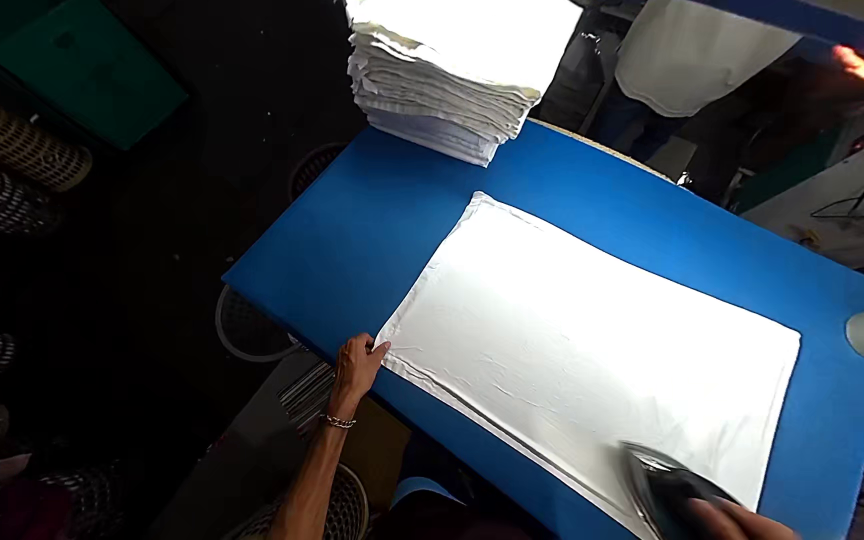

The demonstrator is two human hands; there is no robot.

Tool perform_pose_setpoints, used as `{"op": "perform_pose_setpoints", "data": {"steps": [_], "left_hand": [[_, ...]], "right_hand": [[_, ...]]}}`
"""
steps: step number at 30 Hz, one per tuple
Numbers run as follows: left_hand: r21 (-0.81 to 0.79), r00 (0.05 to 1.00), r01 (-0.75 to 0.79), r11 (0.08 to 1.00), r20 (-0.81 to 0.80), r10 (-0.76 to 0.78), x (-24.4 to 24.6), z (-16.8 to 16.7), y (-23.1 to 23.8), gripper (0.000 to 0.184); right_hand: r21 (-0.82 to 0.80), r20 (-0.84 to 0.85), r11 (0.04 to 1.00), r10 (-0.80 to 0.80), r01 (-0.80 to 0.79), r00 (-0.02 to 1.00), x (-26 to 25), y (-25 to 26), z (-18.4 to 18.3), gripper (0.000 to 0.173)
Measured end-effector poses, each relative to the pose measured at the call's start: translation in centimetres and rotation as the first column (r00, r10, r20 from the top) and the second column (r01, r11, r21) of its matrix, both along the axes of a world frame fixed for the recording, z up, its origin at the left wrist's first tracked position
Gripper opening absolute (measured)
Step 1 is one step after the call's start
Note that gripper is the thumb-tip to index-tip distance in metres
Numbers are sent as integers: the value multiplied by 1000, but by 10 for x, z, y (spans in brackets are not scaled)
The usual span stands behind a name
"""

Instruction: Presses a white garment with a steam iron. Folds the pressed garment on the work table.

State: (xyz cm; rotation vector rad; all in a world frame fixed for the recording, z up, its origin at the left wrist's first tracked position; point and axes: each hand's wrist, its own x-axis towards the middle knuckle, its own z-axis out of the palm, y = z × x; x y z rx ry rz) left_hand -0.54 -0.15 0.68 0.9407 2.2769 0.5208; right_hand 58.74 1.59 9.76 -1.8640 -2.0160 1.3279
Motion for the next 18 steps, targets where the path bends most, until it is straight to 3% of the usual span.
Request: {"op": "perform_pose_setpoints", "data": {"steps": [2, 6, 8, 10, 12, 15, 18], "left_hand": [[51, 990, -8, 999, 141, 0, -10, 2, -16, 33], [140, 926, -151, 978, 366, 90, -21, 0, -30, 25], [112, 939, -167, 980, 320, 124, -26, -1, -24, 23], [98, 969, -202, 974, 161, 185, -43, 9, -28, 22], [174, 940, -338, 925, 109, 323, -76, 22, -41, 27], [298, 865, -501, 812, 143, 481, -127, 36, -43, 24], [383, 893, -451, 806, 185, 411, -155, 43, -3, 18]], "right_hand": [[105, 100, 931, 340, -350, 935, -89, 17, -21, 56], [40, 191, 774, 615, -632, 765, -292, 62, -29, 69], [91, 161, 712, 679, -696, 716, -389, 86, -29, 66], [188, 133, 647, 728, -739, 672, -472, 107, -32, 66], [181, 120, 618, 759, -765, 640, -540, 128, -30, 69], [202, 88, 632, 749, -748, 656, -567, 133, -27, 68], [242, 85, 596, 773, -765, 629, -491, 113, -29, 60]]}}
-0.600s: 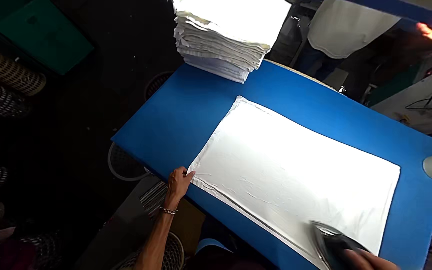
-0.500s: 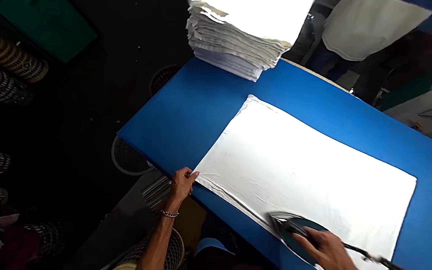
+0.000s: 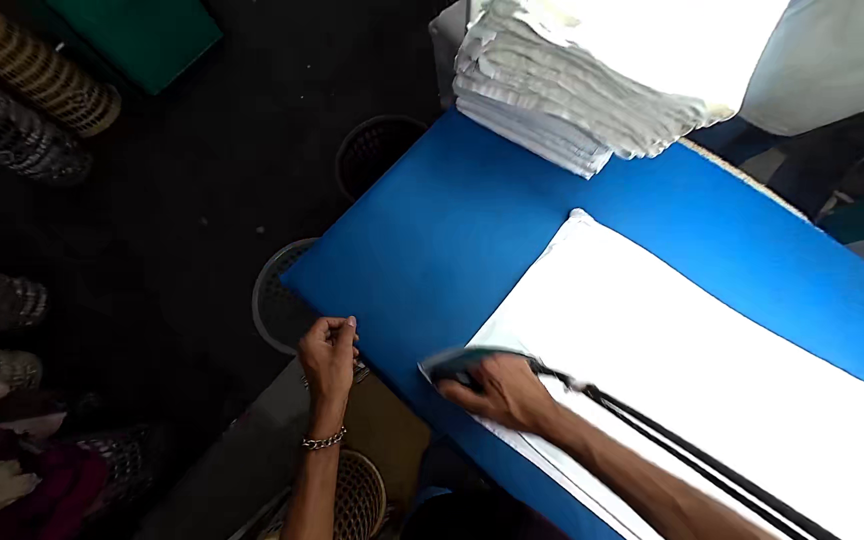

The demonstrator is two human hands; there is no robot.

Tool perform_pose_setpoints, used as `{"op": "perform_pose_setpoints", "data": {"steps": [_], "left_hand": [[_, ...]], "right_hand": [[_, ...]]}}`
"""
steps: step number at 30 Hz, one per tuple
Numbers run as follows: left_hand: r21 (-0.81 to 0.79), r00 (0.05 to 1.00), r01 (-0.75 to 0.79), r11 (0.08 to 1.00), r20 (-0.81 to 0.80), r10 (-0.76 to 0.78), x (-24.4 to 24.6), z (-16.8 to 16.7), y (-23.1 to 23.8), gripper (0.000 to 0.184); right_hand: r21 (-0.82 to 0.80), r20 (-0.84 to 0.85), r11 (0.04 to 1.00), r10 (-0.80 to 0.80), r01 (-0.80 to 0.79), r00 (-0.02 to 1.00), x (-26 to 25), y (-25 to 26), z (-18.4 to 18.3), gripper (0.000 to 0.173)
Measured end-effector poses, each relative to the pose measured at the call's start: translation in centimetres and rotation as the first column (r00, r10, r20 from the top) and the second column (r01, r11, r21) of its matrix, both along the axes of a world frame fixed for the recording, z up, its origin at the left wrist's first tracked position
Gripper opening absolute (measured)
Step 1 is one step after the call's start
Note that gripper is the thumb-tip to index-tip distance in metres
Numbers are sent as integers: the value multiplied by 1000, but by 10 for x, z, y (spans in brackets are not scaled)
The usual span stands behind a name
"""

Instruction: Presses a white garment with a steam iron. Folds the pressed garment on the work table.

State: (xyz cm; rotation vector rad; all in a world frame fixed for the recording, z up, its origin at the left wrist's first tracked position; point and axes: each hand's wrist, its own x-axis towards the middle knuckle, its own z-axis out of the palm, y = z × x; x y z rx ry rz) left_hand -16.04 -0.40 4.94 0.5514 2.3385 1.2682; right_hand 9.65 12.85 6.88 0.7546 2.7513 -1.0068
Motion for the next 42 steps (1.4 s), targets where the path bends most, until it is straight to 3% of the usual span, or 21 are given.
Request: {"op": "perform_pose_setpoints", "data": {"steps": [2, 4, 5, 6, 8, 9, 10, 12, 13, 15, 17, 21, 25, 27, 30, 33, 37, 39, 42], "left_hand": [[15, 982, 190, 982, -10, -190, 4, -8, 43, 19], [-1, 927, 374, 927, 11, -374, 24, -20, 106, 24], [-3, 894, 447, 894, 38, -447, 39, -26, 142, 28], [2, 853, 517, 856, 75, -516, 57, -33, 178, 33], [15, 768, 629, 777, 141, -624, 95, -46, 244, 45], [9, 734, 670, 742, 146, -664, 113, -50, 274, 49], [-14, 702, 708, 707, 124, -701, 128, -53, 304, 53], [-128, 658, 750, 649, 37, -752, 154, -55, 357, 61], [-192, 633, 758, 623, -11, -774, 162, -55, 379, 63], [-290, 545, 791, 539, -67, -836, 168, -56, 414, 51], [-265, 451, 857, 442, -31, -892, 158, -60, 440, 34], [56, 398, 914, 401, 61, -915, 133, -59, 464, 21], [200, 413, 882, 426, 106, -905, 124, -52, 469, 13], [244, 486, 836, 492, 90, -870, 118, -55, 460, 12], [336, 615, 727, 600, 70, -785, 104, -47, 430, 30], [347, 669, 698, 626, -4, -743, 92, -31, 388, 37], [348, 633, 735, 582, -47, -772, 86, -26, 370, 42], [366, 599, 754, 546, -43, -799, 97, -25, 376, 44], [391, 557, 770, 503, -28, -830, 122, -20, 389, 49]], "right_hand": [[-68, 126, 997, 41, -32, 991, 72, -14, -3, 69], [-62, 199, 983, -160, 175, 967, 125, -23, -5, 70], [-40, 203, 922, -369, 384, 907, 139, -24, -6, 70], [-14, 176, 801, -587, 598, 790, 145, -22, -8, 70], [0, 147, 563, -818, 827, 557, 147, -17, -11, 69], [-10, 149, 576, -808, 817, 571, 148, -17, -11, 68], [-17, 151, 668, -734, 744, 662, 148, -19, -7, 66], [-47, 203, 876, -462, 480, 863, 138, -25, 4, 64], [-64, 227, 927, -348, 371, 910, 130, -27, 7, 65], [-42, 205, 965, -247, 260, 947, 116, -26, 4, 66], [6, 188, 964, -263, 266, 946, 105, -9, 0, 67], [92, 198, 924, -382, 371, 903, 82, 84, -7, 71], [148, 169, 836, -547, 528, 820, 64, 214, -4, 71], [153, 170, 784, -620, 601, 766, 59, 277, 0, 76], [114, 133, 674, -738, 729, 662, 61, 337, -5, 79], [31, 105, 681, -730, 732, 675, 63, 328, -6, 79], [21, 157, 826, -560, 564, 814, 59, 206, 1, 67], [54, 175, 887, -460, 458, 870, 58, 160, -1, 69], [126, 134, 821, -571, 558, 810, 52, 167, -2, 69]]}}
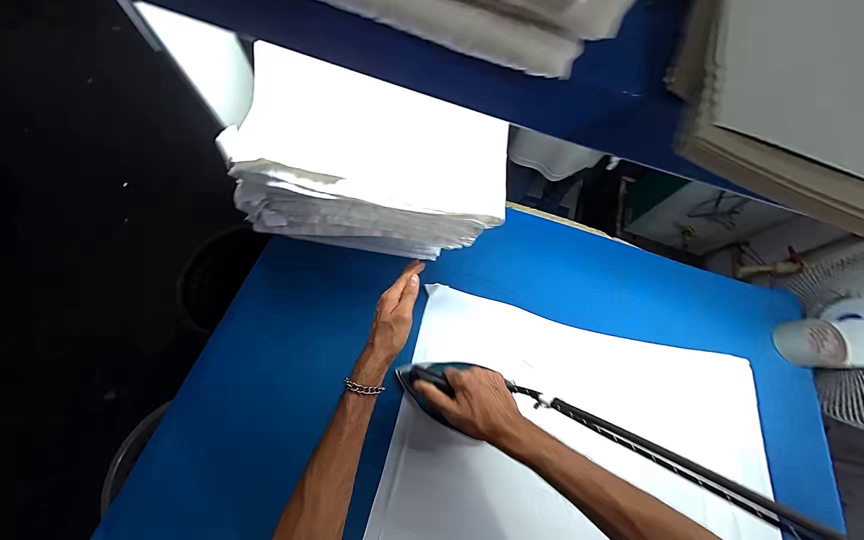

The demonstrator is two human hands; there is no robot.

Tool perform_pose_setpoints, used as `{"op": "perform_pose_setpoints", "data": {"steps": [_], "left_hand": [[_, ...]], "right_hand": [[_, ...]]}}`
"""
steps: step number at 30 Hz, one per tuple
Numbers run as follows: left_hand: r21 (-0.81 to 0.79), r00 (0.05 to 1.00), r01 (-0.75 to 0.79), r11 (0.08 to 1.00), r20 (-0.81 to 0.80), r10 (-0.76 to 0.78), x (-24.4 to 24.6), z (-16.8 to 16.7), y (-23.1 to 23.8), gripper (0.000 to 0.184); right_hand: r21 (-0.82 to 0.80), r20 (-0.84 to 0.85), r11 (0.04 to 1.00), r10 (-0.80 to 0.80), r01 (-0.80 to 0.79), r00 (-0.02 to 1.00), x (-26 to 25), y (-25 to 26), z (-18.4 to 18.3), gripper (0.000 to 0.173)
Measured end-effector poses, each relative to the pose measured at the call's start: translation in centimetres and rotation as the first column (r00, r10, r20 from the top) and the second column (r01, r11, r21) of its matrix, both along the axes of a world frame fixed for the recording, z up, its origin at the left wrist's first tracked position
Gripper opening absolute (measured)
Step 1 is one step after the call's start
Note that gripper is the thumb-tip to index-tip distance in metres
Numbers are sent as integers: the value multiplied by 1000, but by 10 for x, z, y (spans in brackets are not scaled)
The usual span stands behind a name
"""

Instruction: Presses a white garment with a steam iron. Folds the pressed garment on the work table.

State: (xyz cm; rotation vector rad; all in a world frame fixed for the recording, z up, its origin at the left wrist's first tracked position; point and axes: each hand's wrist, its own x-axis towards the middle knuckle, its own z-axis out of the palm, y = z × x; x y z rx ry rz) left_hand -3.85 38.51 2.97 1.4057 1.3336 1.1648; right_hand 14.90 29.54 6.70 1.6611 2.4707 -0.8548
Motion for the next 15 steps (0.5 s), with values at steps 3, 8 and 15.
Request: {"op": "perform_pose_setpoints", "data": {"steps": [3, 8, 15], "left_hand": [[17, 1000, 12, 1000, -3, -12, 30, -4, 3, 52], [47, 646, 299, 953, -745, -166, 61, -53, -13, 61], [98, 447, 371, 923, -890, -86, 26, -98, -3, 71]], "right_hand": [[5, -24, 966, -259, 259, 966, 10, 54, 5, 75], [23, -64, 841, -538, 540, 841, 107, 75, 5, 77], [56, -45, 349, -935, 935, 352, 375, -1, 1, 89]]}}
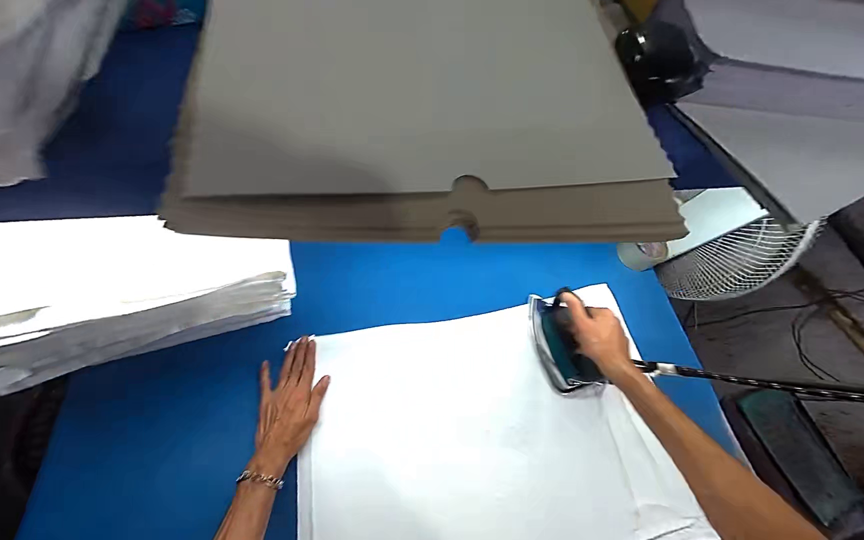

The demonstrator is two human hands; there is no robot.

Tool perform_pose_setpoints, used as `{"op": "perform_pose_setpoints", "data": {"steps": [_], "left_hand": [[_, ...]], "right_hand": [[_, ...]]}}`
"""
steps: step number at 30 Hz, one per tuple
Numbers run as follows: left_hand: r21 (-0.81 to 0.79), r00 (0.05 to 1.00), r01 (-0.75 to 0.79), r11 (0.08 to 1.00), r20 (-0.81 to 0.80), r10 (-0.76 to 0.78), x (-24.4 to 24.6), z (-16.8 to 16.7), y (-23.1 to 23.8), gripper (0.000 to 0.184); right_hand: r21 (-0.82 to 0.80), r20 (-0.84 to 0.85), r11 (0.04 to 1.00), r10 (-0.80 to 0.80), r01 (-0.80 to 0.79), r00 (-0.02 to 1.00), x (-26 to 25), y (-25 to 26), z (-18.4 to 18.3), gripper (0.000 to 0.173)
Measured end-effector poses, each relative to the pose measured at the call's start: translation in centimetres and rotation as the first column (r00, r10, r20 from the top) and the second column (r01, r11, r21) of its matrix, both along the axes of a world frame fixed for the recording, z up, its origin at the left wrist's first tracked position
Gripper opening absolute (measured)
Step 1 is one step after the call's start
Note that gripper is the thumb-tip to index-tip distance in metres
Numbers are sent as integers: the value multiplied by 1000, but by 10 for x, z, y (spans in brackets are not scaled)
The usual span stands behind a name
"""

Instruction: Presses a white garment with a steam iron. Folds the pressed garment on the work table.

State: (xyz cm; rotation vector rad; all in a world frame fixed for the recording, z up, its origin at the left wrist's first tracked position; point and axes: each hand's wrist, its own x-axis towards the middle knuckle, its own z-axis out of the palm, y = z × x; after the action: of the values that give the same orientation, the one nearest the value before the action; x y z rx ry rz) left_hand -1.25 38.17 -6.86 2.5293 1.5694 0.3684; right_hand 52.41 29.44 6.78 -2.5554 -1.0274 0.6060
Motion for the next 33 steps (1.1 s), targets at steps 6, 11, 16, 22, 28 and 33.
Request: {"op": "perform_pose_setpoints", "data": {"steps": [6, 11, 16, 22, 28, 33], "left_hand": [[17, 1000, -7, 1000, 20, 7, 1, -5, 1, 72], [7, 999, -10, 1000, 37, 9, -2, -7, -2, 71], [-237, 977, 58, 970, 214, -6, -10, 16, 8, 68], [-640, 751, 37, 767, 525, 402, -14, 89, 22, 77], [-68, 979, -11, 998, 202, 25, 41, 47, -53, 66], [15, 999, 21, 1000, -35, -20, 8, 6, -78, 72]], "right_hand": [[178, -210, 890, -382, 419, 900, 113, -20, -6, 74], [67, -285, 986, -126, 151, 950, -8, -21, -12, 84], [38, -246, 864, 495, -502, 833, -281, -14, -4, 64], [73, -367, 544, 794, -836, 485, -406, -8, 12, 74], [45, -146, 890, 455, -454, 878, -233, -55, 1, 64], [-32, -71, 988, -154, 152, 986, -5, -126, -6, 86]]}}
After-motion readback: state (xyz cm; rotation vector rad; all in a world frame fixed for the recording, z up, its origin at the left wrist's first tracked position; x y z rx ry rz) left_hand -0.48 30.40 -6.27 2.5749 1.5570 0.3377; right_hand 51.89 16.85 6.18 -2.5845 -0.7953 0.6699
